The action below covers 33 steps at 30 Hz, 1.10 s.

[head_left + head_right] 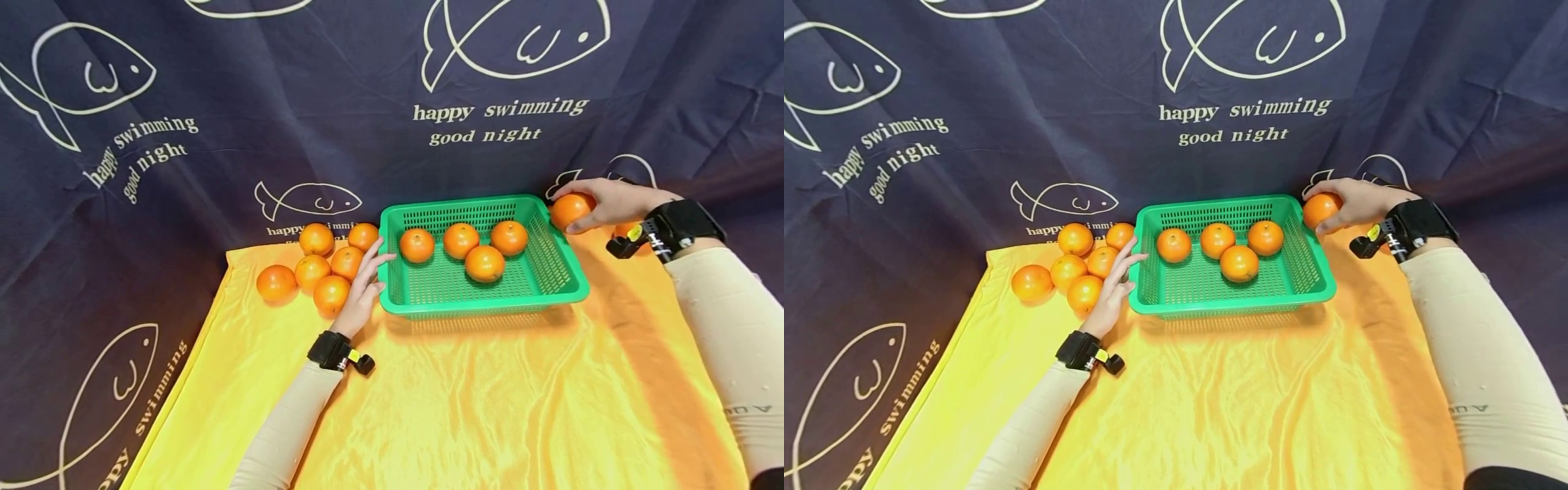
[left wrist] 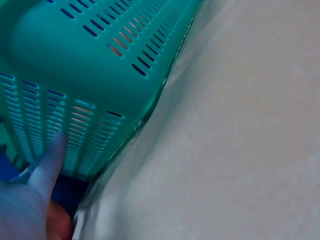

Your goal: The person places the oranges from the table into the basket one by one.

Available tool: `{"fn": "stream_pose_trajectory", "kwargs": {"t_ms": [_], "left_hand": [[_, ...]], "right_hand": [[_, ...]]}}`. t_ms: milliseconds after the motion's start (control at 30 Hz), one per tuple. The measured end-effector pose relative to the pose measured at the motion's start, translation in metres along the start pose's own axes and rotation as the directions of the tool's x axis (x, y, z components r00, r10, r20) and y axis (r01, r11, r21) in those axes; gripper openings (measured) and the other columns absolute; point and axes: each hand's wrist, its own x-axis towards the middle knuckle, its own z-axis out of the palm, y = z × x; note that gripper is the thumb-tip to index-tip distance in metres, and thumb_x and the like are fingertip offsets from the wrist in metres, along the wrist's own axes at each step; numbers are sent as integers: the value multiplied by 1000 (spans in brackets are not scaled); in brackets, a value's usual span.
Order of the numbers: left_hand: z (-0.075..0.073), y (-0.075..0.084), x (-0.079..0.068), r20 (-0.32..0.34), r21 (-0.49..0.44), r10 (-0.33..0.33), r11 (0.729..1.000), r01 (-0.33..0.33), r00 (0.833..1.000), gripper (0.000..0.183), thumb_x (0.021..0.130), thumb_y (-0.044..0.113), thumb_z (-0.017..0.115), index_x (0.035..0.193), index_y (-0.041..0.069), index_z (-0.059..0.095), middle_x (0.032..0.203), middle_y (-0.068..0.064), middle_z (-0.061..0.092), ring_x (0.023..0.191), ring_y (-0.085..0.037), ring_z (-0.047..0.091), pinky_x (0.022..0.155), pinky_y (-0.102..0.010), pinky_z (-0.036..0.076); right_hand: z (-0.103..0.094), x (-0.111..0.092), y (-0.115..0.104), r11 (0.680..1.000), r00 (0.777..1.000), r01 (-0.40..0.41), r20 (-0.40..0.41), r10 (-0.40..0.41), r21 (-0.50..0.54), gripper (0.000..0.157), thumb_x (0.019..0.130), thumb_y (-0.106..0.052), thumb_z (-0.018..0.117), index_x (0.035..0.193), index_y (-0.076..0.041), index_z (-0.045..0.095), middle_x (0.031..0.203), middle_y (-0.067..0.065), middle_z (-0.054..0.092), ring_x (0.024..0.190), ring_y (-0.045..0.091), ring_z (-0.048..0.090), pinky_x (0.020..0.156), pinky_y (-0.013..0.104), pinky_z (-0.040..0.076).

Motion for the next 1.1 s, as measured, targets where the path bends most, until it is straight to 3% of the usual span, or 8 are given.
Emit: {"fn": "stream_pose_trajectory", "kwargs": {"t_ms": [300, 767, 1100], "left_hand": [[0, 0, 1, -2, 1, 9, 1000, -9, 1000, 49, 90, -7, 42, 139, -5, 51, 165, -28, 14, 150, -42, 20, 110, -77, 21], [-1, -1, 1, 1, -1, 5, 1000, -5, 1000, 49, 92, -6, 43, 139, -4, 51, 165, -27, 15, 151, -41, 20, 110, -78, 20], [0, -1, 1, -1, -3, 15, 1000, -15, 1000, 46, 94, -4, 43, 140, -5, 50, 165, -29, 14, 150, -43, 19, 109, -79, 19]], "right_hand": [[2, 9, -21, 999, 999, 41, -15, -41, -29, 67, 72, -22, 88, 132, -8, 60, 114, 16, 62, 94, 28, 57, 77, 43, 49], [1, 24, -50, 997, 997, 76, 30, -76, 4, 64, 74, -21, 87, 131, -13, 60, 113, 13, 65, 92, 25, 60, 76, 38, 53], [1, 33, -67, 987, 989, 146, 24, -145, -64, 63, 72, -24, 88, 128, -14, 62, 113, 14, 60, 98, 27, 52, 77, 42, 51]]}}
